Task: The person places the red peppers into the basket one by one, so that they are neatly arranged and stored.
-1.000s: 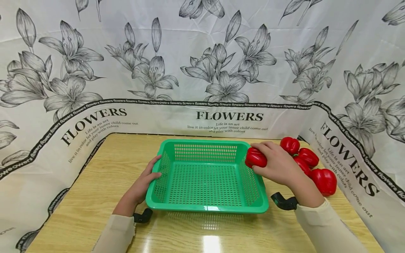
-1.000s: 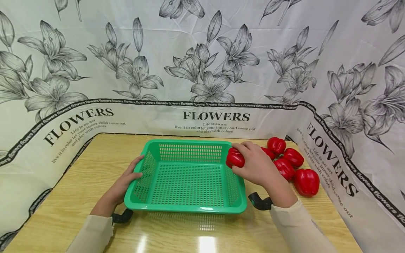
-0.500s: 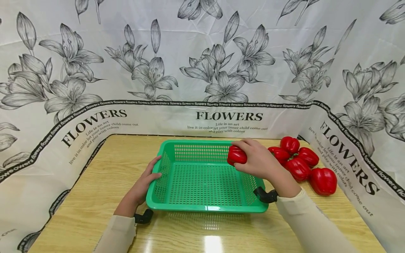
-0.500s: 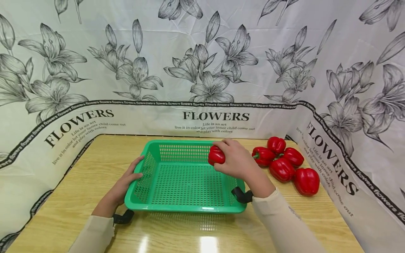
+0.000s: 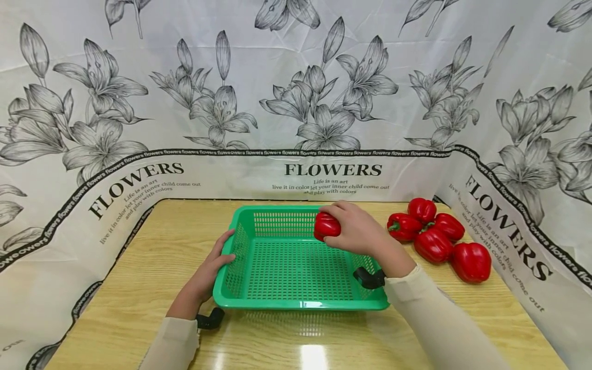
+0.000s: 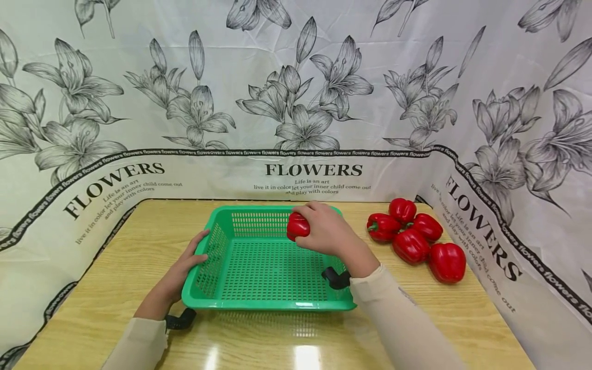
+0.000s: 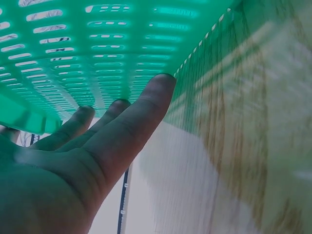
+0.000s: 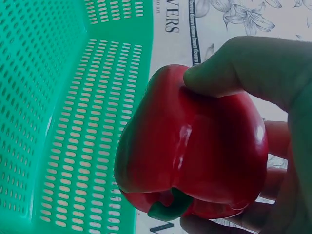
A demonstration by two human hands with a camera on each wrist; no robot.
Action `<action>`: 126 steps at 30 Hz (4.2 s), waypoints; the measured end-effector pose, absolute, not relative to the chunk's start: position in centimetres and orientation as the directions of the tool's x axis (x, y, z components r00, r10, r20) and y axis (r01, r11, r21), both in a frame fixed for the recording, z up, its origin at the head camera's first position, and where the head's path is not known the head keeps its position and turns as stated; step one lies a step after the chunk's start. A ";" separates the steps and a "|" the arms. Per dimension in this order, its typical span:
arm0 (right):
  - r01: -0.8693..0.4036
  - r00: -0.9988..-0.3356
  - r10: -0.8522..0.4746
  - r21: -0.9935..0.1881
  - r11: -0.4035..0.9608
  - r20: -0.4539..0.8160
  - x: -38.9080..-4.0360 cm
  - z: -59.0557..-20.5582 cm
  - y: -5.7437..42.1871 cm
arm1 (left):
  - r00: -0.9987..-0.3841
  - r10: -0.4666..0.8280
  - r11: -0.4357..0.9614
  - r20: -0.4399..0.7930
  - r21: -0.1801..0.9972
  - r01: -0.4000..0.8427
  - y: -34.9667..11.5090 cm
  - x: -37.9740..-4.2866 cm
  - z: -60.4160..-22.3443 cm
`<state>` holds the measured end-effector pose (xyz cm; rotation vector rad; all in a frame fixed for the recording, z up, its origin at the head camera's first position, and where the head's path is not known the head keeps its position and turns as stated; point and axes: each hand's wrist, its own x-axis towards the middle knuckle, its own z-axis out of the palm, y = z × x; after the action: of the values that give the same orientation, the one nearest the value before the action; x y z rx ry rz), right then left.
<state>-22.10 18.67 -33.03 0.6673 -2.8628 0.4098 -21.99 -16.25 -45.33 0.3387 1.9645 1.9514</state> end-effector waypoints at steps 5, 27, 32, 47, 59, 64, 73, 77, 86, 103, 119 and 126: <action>-0.476 -0.874 -0.429 -0.220 0.852 0.229 -22.8 -33.4 17.7 | -0.912 0.404 0.023 -0.075 0.997 -0.072 -16.3 -22.0 -45.4; -0.463 -0.885 -0.453 -0.314 0.829 0.109 -25.1 -35.1 13.1 | -0.911 0.405 -0.003 -0.078 0.996 -0.087 -16.5 -22.3 -45.6; -0.468 -0.882 -0.462 -0.309 0.828 0.095 -25.8 -35.3 12.3 | -0.911 0.405 -0.011 -0.076 0.996 -0.088 -16.5 -22.4 -45.6; -0.484 -0.866 -0.499 -0.301 0.822 0.032 -27.5 -36.2 9.6 | -0.912 0.403 0.006 -0.077 0.997 -0.082 -16.5 -22.4 -45.4; -0.520 -0.838 -0.545 -0.271 0.810 -0.022 -28.8 -37.4 7.3 | -0.911 0.402 0.005 -0.088 0.996 -0.094 -16.5 -22.3 -45.2; -0.521 -0.835 -0.549 -0.272 0.809 -0.037 -29.2 -37.8 6.7 | -0.910 0.407 0.006 -0.085 0.996 -0.090 -16.5 -22.4 -45.4; -0.537 -0.822 -0.566 -0.240 0.809 -0.068 -30.0 -39.0 5.5 | -0.906 0.417 0.014 -0.071 0.997 -0.072 -16.5 -22.4 -45.3; -0.548 -0.813 -0.576 -0.225 0.806 -0.082 -30.2 -39.2 5.1 | -0.904 0.422 0.010 -0.072 0.997 -0.075 -16.5 -22.3 -45.3; -0.566 -0.802 -0.586 -0.168 0.807 -0.115 -30.5 -40.1 4.6 | -0.901 0.429 0.008 -0.072 0.997 -0.076 -16.5 -22.3 -45.2; -0.593 -0.788 -0.604 -0.118 0.797 -0.121 -30.2 -40.3 4.1 | -0.902 0.422 -0.003 -0.085 0.995 -0.095 -16.4 -22.5 -45.6; -0.597 -0.783 -0.608 -0.116 0.794 -0.134 -29.2 -39.1 4.0 | -0.908 0.412 -0.001 -0.082 0.996 -0.091 -16.3 -22.3 -45.4; -0.592 -0.788 -0.604 -0.124 0.796 -0.117 -29.0 -38.8 4.4 | -0.908 0.409 0.010 -0.087 0.996 -0.091 -16.3 -22.3 -45.4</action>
<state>-28.99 4.43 -38.77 1.0457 -3.1194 0.1339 -22.27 -16.29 -45.37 0.3275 1.9420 1.9613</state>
